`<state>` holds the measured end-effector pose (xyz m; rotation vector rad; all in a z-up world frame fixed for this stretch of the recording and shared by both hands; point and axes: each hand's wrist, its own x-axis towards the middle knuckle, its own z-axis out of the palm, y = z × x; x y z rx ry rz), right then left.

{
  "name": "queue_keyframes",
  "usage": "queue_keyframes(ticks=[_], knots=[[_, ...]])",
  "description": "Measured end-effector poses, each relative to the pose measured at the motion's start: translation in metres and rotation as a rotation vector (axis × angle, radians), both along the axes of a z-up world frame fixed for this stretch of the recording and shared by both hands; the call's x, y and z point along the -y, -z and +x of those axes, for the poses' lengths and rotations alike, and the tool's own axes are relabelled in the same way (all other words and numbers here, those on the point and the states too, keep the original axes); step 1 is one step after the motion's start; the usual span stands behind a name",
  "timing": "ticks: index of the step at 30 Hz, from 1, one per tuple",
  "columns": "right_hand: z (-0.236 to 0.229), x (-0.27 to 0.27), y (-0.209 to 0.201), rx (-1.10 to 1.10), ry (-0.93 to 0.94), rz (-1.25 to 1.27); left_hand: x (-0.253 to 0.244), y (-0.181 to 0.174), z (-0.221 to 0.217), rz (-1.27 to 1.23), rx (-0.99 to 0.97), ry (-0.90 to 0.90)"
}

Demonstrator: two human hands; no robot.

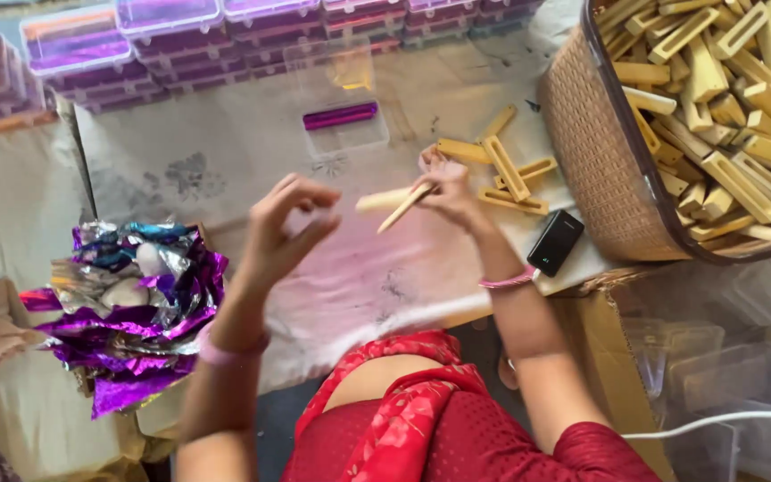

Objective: Wrapping small wooden sticks, likely incense or craft sticks, in foil and paper, and placing them in boxes.

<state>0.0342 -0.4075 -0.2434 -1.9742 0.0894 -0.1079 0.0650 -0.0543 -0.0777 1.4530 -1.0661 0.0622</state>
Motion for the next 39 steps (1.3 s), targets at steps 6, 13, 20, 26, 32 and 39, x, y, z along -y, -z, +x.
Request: queue_keyframes(ticks=[6, 13, 20, 26, 32, 39], knots=[[0.015, 0.002, 0.104, -0.664, -0.02, 0.342, 0.04, 0.195, 0.012, 0.494, -0.242, -0.412], [0.019, 0.052, 0.08, -0.189, 0.085, -0.603, 0.084, 0.237, -0.013, 0.804, -0.153, -0.492], [0.018, 0.056, 0.088, 0.094, -0.152, -0.901, 0.136, 0.239, -0.028, 0.882, -0.042, -0.475], [0.018, 0.073, 0.151, 0.23, -0.227, -0.858, 0.155, 0.245, -0.054, 0.897, -0.113, -0.464], [0.012, 0.046, 0.086, -0.027, -0.134, -0.61, 0.154, 0.297, -0.044, 0.595, -0.522, -0.646], [-0.008, -0.018, 0.072, 0.32, -0.254, -0.648, 0.132, 0.299, -0.002, 0.484, -0.333, -0.843]])
